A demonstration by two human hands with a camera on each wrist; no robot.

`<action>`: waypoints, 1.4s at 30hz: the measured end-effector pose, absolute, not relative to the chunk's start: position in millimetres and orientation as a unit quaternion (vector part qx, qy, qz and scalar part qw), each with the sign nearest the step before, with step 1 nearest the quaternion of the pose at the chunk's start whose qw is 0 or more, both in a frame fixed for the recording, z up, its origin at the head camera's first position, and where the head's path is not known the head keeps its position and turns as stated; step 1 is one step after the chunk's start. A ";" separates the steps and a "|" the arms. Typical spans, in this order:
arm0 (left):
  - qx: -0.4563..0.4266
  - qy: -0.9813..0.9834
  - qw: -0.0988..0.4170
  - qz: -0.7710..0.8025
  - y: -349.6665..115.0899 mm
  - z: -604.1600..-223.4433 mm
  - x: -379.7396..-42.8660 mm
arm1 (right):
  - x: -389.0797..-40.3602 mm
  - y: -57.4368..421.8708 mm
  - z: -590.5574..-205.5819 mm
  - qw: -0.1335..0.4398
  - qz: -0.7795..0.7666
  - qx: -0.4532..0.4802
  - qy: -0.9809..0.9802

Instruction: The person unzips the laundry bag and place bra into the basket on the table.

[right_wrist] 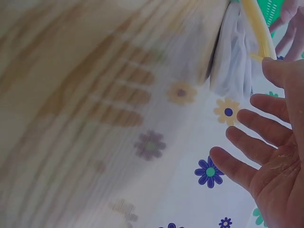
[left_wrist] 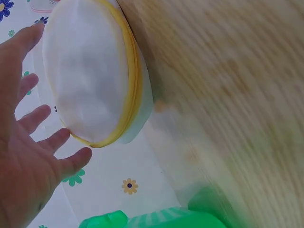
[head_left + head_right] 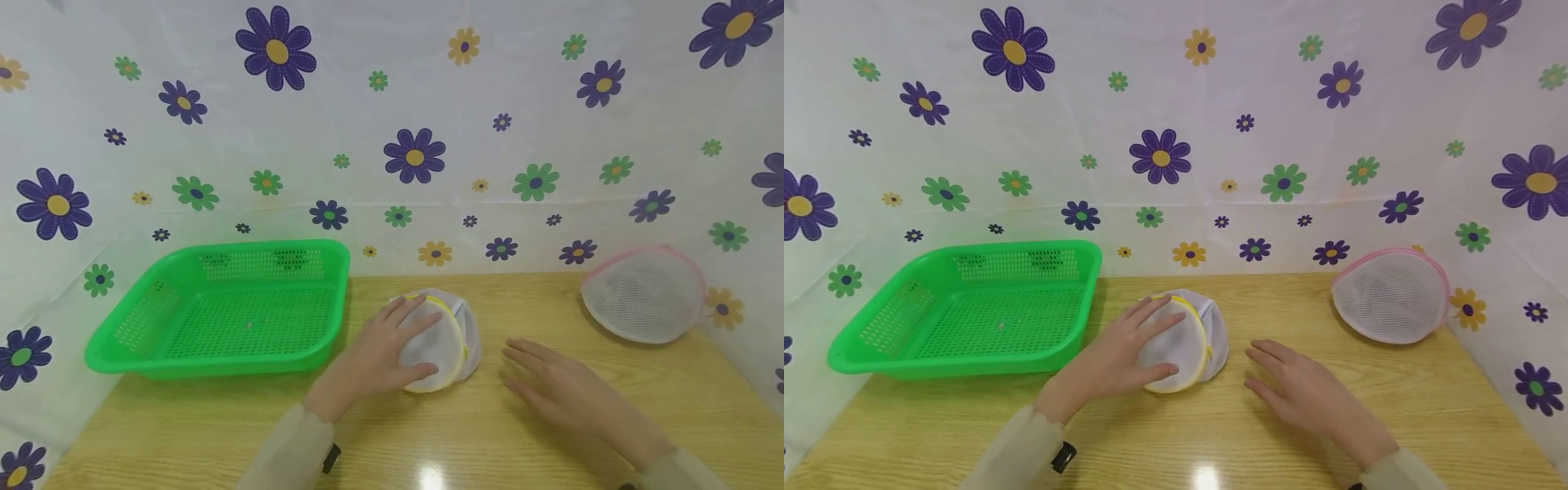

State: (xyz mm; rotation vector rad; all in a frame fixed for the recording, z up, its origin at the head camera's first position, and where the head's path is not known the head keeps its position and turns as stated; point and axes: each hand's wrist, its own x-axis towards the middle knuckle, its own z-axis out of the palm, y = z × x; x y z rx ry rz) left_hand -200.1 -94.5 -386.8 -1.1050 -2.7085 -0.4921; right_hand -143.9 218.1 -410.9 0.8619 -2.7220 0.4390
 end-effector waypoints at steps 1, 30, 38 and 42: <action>-0.362 -0.916 0.071 -0.160 -92.8 -387.6 -201.7 | -145.3 216.3 -410.8 0.126 0.156 0.296 -0.934; -0.302 -0.944 -0.081 -0.104 -76.7 -394.8 -170.4 | -156.6 177.1 -409.0 0.064 0.294 0.291 -0.908; -0.311 -0.942 -0.072 -0.105 -79.3 -399.3 -165.3 | -159.2 175.7 -409.7 0.096 0.267 0.308 -0.908; -0.320 -0.940 -0.065 -0.098 -80.1 -400.3 -164.7 | -161.3 174.8 -410.8 0.096 0.266 0.307 -0.909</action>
